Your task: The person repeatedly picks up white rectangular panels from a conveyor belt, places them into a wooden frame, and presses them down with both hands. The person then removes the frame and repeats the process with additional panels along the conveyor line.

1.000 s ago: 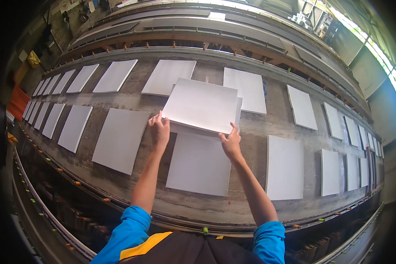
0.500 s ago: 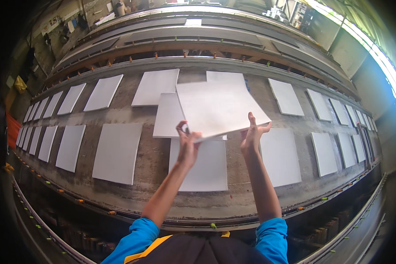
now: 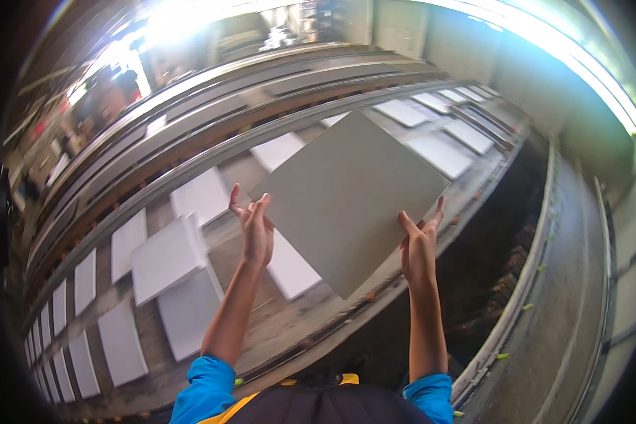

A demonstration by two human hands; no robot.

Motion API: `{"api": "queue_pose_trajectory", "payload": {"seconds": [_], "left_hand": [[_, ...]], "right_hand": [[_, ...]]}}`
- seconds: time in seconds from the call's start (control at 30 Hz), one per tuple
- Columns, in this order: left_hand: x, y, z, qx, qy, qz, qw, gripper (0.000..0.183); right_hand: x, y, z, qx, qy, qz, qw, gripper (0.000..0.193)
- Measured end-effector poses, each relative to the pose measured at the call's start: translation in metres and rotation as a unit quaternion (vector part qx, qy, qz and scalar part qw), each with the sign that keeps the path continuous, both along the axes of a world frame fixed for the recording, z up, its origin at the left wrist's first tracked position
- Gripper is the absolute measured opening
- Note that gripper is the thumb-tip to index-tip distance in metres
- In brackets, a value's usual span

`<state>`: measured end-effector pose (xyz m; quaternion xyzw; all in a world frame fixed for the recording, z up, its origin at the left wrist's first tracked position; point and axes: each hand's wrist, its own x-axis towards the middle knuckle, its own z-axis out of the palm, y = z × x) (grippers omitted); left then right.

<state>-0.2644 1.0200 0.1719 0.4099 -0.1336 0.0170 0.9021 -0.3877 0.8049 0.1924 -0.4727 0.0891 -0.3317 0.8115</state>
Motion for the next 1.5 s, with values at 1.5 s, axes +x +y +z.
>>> {"api": "queue_pose_trajectory", "payload": {"seconds": [1.5], "left_hand": [[0.155,-0.849,-0.072,0.255,-0.048,-0.442,0.858,0.033]], "right_hand": [[0.054,-0.792,-0.078,-0.022,0.089,-0.149,0.985,0.033]]}}
